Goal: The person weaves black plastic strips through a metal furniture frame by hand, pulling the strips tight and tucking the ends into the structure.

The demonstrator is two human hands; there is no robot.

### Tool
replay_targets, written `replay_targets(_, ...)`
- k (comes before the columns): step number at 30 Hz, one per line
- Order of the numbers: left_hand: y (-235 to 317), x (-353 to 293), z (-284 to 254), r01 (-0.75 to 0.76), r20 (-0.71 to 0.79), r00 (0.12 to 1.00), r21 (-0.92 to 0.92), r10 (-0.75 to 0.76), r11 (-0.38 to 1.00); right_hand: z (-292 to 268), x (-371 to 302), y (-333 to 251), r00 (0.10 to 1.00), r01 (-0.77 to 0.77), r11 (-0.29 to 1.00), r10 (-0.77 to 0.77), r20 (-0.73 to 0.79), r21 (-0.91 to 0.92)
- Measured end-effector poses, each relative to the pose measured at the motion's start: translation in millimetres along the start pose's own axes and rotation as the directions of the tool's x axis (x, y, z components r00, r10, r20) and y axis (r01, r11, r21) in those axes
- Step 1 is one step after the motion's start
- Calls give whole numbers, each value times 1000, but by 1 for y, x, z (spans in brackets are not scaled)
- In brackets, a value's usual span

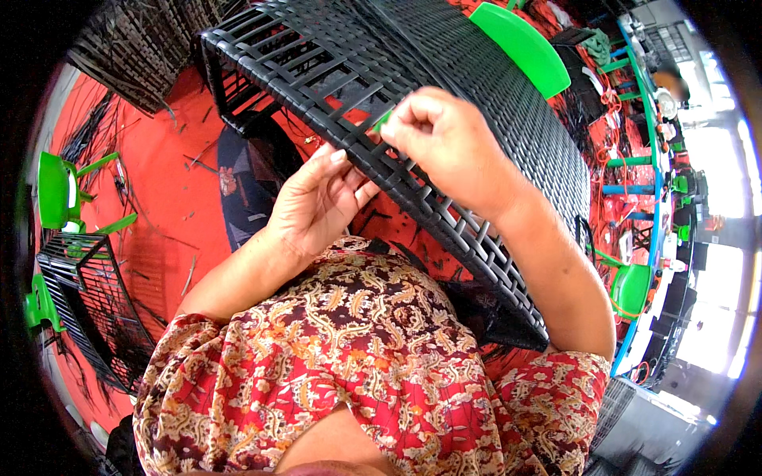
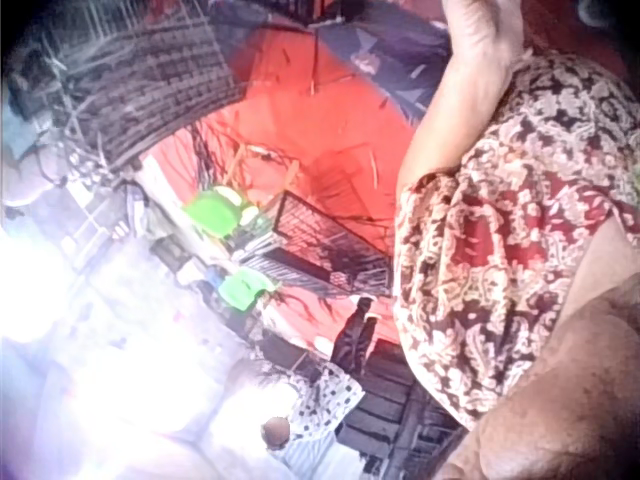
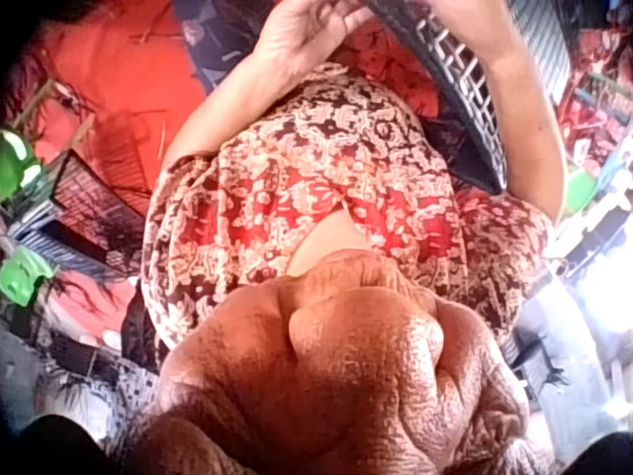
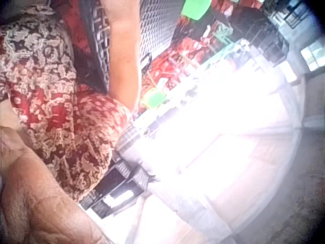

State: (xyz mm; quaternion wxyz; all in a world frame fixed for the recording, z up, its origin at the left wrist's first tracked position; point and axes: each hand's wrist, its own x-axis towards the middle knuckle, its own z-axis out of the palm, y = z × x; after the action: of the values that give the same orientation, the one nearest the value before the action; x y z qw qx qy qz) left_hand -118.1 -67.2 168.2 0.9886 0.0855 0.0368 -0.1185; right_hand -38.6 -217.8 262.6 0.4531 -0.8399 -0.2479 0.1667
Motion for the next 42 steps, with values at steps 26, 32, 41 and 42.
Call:
replay_targets(26,5,12,1,-66,-59,996,-29,65,997,2,5,-10,972,-222,975,223,75,-16)
replay_targets(32,15,12,-16,-203,105,973,-34,206,979,15,18,-29,983,-114,991,123,136,-75)
replay_targets(41,-10,33,5,-146,-80,986,31,148,989,1,14,-8,932,363,832,-335,141,-419)
replay_targets(42,-11,38,2,-148,-72,986,46,151,988,1,12,-15,917,398,815,-349,192,-421)
